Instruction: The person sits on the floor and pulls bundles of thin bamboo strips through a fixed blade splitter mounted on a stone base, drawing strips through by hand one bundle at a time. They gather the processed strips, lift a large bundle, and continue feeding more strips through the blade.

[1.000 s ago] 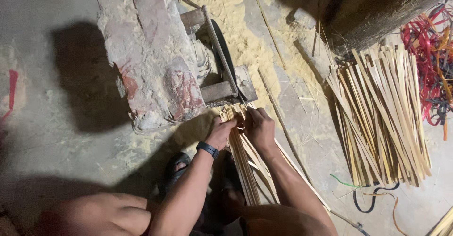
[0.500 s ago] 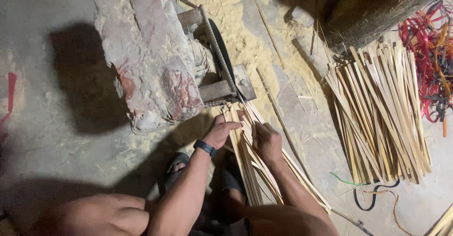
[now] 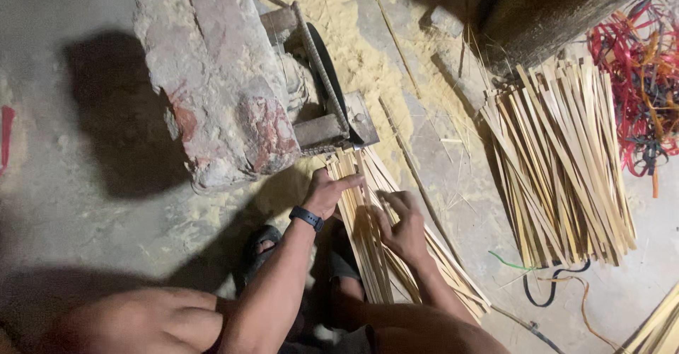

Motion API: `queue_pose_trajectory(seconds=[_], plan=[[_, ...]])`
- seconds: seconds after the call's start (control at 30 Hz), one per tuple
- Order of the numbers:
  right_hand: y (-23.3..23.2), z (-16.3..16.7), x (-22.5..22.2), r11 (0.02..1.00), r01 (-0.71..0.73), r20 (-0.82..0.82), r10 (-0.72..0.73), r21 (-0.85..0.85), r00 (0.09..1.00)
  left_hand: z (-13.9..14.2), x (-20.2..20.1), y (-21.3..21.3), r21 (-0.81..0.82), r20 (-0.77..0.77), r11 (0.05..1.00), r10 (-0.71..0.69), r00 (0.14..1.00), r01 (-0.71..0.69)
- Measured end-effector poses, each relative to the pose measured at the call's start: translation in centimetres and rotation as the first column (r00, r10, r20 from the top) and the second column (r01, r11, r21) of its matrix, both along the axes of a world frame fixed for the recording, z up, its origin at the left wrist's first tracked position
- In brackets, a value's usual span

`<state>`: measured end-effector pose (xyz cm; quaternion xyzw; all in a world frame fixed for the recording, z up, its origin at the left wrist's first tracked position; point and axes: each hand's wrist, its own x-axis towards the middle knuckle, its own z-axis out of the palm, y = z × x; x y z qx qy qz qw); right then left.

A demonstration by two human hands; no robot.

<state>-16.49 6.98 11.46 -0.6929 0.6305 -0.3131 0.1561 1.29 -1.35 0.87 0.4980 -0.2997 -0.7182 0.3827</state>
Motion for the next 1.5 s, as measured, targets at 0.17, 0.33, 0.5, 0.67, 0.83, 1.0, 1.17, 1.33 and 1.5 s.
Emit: queue_pose_trajectory(seconds=[0.17, 0.33, 0.5, 0.67, 0.83, 1.0, 1.17, 1.33, 1.5], plan=[[-0.2, -2.8, 0.0, 0.938, -0.029, 0.406, -0.121, 0.345, 0.906, 1.7, 0.0, 0.0, 0.051, -0.16, 0.999, 0.007, 0.987, 0.001], [-0.6, -3.2, 0.4, 0.946, 0.055, 0.292, -0.153, 0.318, 0.944, 0.7, -0.1, -0.3, 0.169, -0.061, 0.982, 0.095, 0.994, -0.083], [-2.1, -2.3, 1.0, 0.979, 0.101, 0.108, -0.121, 0.176, 0.987, -2.3, 0.1, -0.5, 0.248, -0.026, 0.967, 0.067, 0.997, -0.059], [-6.0, -2.4, 2.4, 0.991, 0.061, -0.019, -0.063, -0.122, 0.998, -4.8, -0.3, 0.0, 0.214, 0.013, 0.973, 0.091, 0.996, -0.092], [-8.0, -1.5, 3.0, 0.996, -0.003, -0.018, 0.002, -0.091, 1.0, -5.2, -0.4, -0.2, 0.248, -0.047, 0.959, 0.154, 0.987, -0.138], [-2.9, 1.3, 0.6, 0.978, -0.039, -0.139, 0.01, -0.206, 0.99, -3.4, -0.2, -0.3, 0.218, -0.046, 0.975, 0.057, 0.997, -0.046], [-1.2, 0.4, 0.9, 0.963, 0.036, 0.126, -0.072, 0.268, 0.989, -1.4, -0.6, -0.3, 0.164, -0.19, 0.985, -0.014, 0.982, 0.046], [-5.8, -1.5, 2.1, 0.998, 0.049, 0.069, -0.051, 0.031, 0.996, -0.6, -0.1, -0.6, 0.101, -0.091, 0.995, 0.001, 0.996, 0.008], [-7.6, -1.4, 2.8, 1.0, -0.02, 0.054, 0.02, -0.01, 0.998, -1.5, 0.3, -0.6, 0.146, 0.161, 0.989, 0.008, 0.987, -0.032]])
